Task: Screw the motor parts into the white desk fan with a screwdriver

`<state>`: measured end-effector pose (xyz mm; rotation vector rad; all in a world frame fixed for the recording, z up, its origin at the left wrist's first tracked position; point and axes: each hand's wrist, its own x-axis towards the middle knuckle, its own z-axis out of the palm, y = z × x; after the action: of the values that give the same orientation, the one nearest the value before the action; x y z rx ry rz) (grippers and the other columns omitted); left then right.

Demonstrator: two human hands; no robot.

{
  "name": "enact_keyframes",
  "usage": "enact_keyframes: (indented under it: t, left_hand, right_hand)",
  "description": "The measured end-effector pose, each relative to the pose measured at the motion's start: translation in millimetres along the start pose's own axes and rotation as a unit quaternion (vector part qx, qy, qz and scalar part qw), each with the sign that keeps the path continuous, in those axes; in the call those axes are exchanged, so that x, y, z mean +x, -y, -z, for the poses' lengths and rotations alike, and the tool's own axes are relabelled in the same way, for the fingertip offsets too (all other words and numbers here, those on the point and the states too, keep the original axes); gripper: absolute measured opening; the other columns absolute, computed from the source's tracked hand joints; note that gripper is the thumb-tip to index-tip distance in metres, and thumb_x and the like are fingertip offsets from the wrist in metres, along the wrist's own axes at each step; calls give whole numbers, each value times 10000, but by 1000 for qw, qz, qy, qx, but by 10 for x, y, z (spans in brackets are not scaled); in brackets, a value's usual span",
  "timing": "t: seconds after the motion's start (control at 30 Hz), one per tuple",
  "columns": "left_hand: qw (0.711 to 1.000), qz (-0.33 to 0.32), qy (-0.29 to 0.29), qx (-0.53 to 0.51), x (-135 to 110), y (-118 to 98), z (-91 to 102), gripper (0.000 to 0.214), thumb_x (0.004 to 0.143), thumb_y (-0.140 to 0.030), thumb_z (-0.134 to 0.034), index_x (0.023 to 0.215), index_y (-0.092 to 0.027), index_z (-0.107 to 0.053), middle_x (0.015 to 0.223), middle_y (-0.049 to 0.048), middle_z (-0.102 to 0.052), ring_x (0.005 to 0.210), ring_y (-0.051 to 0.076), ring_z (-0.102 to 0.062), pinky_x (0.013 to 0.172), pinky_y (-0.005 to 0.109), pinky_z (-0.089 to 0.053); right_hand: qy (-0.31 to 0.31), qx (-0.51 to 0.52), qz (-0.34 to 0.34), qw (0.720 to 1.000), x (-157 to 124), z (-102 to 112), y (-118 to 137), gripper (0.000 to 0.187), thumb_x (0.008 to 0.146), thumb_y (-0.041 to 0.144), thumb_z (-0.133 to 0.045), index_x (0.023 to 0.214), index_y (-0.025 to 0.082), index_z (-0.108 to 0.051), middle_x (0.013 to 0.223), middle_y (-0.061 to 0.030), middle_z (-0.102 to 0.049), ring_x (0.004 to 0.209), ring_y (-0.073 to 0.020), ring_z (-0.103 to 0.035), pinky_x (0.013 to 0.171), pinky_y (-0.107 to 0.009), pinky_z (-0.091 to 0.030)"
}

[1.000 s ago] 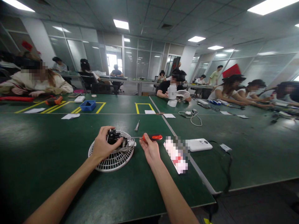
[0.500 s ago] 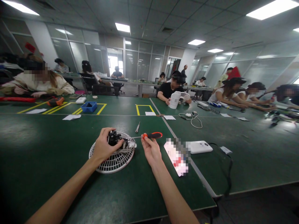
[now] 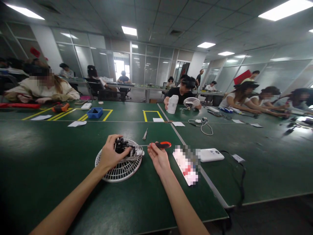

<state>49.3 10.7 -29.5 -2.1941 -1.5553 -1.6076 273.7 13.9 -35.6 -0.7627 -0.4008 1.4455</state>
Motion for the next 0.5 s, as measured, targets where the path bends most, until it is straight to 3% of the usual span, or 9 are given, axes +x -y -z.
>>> enact_keyframes:
  t: [0.23, 0.33, 0.5]
  left_hand:
    - [1000, 4, 0, -5, 4, -31, 14, 477, 810, -462, -741, 1188, -235, -562, 1158, 83, -591, 1054, 263, -635, 916, 445, -552]
    - [1000, 2, 3, -5, 6, -33, 10, 475, 813, -451, -736, 1192, -228, -557, 1156, 85, -593, 1046, 256, -633, 911, 438, -554]
    - [1000, 5, 0, -8, -4, -22, 6, 491, 799, -432, -755, 1197, -223, -558, 1167, 86, -595, 1043, 250, -630, 928, 444, -551]
  right_hand:
    - [5, 24, -10, 1000, -56, -63, 58, 297, 707, 52, -795, 925, 226, -694, 904, -19, -795, 870, -167, -765, 834, -287, -616]
    - [-19, 12, -27, 999, -60, -72, 36, 190, 748, 147, -819, 873, 220, -695, 855, -24, -781, 802, -165, -755, 769, -282, -624]
    - [-37, -39, -39, 998, -18, -33, 10, 191, 726, 207, -878, 800, 205, -702, 698, 4, -720, 659, -136, -701, 635, -236, -603]
